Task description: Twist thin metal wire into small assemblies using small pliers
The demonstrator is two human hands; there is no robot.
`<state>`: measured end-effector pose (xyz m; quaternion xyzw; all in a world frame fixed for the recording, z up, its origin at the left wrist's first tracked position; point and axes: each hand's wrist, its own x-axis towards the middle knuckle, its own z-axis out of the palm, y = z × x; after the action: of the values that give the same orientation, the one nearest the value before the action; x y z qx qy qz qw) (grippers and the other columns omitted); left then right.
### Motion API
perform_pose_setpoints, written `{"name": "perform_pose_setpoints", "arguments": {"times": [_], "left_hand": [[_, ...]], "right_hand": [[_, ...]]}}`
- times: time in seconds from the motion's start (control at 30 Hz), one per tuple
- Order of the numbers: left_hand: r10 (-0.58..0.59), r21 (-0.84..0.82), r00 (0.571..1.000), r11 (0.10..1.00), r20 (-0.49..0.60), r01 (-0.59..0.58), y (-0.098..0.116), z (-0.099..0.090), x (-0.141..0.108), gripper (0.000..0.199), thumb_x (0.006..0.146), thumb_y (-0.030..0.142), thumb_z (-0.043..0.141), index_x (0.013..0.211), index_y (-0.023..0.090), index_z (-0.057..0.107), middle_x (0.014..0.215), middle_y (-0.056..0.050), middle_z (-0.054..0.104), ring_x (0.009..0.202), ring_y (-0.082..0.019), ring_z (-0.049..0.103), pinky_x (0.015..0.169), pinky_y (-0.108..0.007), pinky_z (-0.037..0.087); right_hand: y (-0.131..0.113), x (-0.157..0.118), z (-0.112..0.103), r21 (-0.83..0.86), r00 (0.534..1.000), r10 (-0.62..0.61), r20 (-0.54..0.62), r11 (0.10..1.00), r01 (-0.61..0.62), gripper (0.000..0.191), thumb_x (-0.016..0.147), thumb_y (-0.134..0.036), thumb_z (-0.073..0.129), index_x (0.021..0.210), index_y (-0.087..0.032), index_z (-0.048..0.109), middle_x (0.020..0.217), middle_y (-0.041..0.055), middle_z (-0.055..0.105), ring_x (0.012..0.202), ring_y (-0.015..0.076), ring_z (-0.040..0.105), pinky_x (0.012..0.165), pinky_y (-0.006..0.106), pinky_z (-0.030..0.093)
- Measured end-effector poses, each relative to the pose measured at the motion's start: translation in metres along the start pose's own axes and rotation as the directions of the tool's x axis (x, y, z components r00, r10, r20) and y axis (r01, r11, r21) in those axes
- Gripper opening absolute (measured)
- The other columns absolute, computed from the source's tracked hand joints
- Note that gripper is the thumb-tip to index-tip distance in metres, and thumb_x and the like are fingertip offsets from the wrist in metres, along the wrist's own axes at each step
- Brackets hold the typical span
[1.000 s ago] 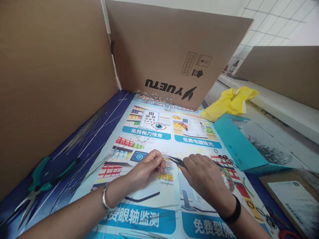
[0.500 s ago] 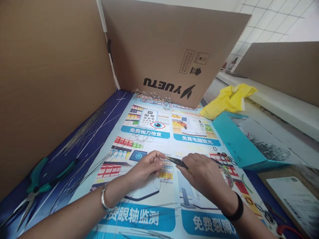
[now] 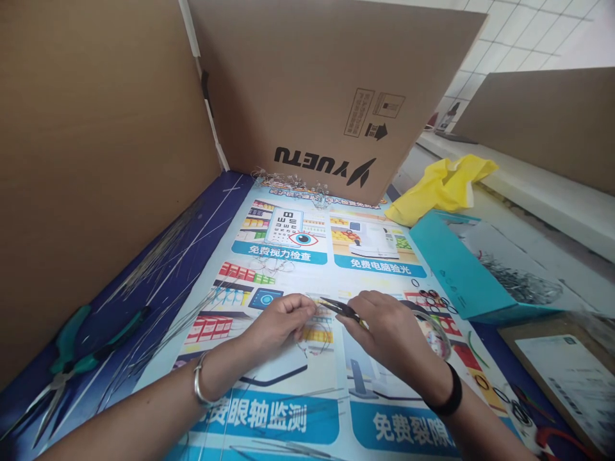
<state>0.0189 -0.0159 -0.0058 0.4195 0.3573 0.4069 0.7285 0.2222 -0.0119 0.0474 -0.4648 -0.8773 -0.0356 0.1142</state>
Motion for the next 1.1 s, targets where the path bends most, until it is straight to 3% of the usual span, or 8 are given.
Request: {"name": "perform_pose_setpoints", "arguments": {"times": [0.17,0.27,0.4,0.67,0.83,1.1], "left_hand": [[-0.002,0.121,0.992,0.992,-0.123,0.017,0.006,0.001,-0.002,0.018,0.080,0.031,0.057,0.072,0.015,0.054,0.046,0.006,0.043,0.045,-0.007,0.037,0.050,-0.022,0.027],[0.031,0.155,0.981,0.988,-0.191,-0.001,0.008,0.000,-0.001,0.020,0.081,0.032,0.055,0.071,0.015,0.053,0.046,0.006,0.042,0.045,-0.006,0.036,0.049,-0.021,0.025],[0.056,0.143,0.971,0.989,-0.230,-0.023,0.008,-0.004,0.001,0.020,0.082,0.033,0.055,0.072,0.016,0.053,0.047,0.006,0.042,0.046,-0.006,0.035,0.049,-0.021,0.024],[0.040,0.158,0.988,0.987,-0.146,-0.016,0.005,-0.007,0.001,0.019,0.083,0.033,0.054,0.074,0.016,0.054,0.049,0.005,0.043,0.048,-0.007,0.036,0.051,-0.022,0.026],[0.029,0.213,0.997,0.977,-0.068,-0.014,0.007,-0.005,0.000,0.023,0.084,0.036,0.052,0.073,0.015,0.052,0.049,0.005,0.043,0.047,-0.008,0.035,0.050,-0.023,0.025],[0.005,0.274,1.000,0.962,-0.028,0.003,0.006,-0.006,0.001,0.024,0.082,0.035,0.052,0.067,0.016,0.047,0.049,0.004,0.044,0.047,-0.008,0.036,0.051,-0.024,0.026]], "right_hand": [[0.007,0.001,0.010,0.125,0.986,0.045,-0.158,0.992,-0.025,0.020,0.087,-0.033,0.050,0.076,-0.017,0.055,0.073,0.0047,0.057,0.071,0.0175,0.050,0.064,0.029,0.036],[0.006,0.001,0.017,0.179,0.965,-0.004,-0.264,0.982,0.053,0.016,0.086,-0.030,0.052,0.078,-0.016,0.055,0.074,0.0048,0.057,0.073,0.0174,0.049,0.067,0.029,0.037],[-0.001,0.000,0.029,0.134,0.979,-0.077,-0.187,0.986,0.103,0.015,0.085,-0.027,0.052,0.076,-0.016,0.056,0.074,0.0057,0.057,0.074,0.0184,0.049,0.068,0.030,0.036],[-0.001,0.002,0.045,0.070,0.983,-0.002,-0.183,0.997,0.015,0.016,0.084,-0.026,0.051,0.076,-0.016,0.059,0.074,0.0066,0.058,0.074,0.0188,0.049,0.067,0.030,0.035],[-0.002,0.004,0.041,0.024,0.985,-0.057,-0.163,0.998,0.062,0.016,0.084,-0.025,0.051,0.072,-0.016,0.058,0.073,0.0064,0.057,0.074,0.0183,0.048,0.068,0.029,0.033],[0.006,0.004,0.035,-0.119,0.961,-0.216,-0.172,0.973,0.197,0.014,0.083,-0.023,0.052,0.072,-0.017,0.056,0.071,0.0041,0.055,0.072,0.0181,0.044,0.068,0.032,0.029]]}}
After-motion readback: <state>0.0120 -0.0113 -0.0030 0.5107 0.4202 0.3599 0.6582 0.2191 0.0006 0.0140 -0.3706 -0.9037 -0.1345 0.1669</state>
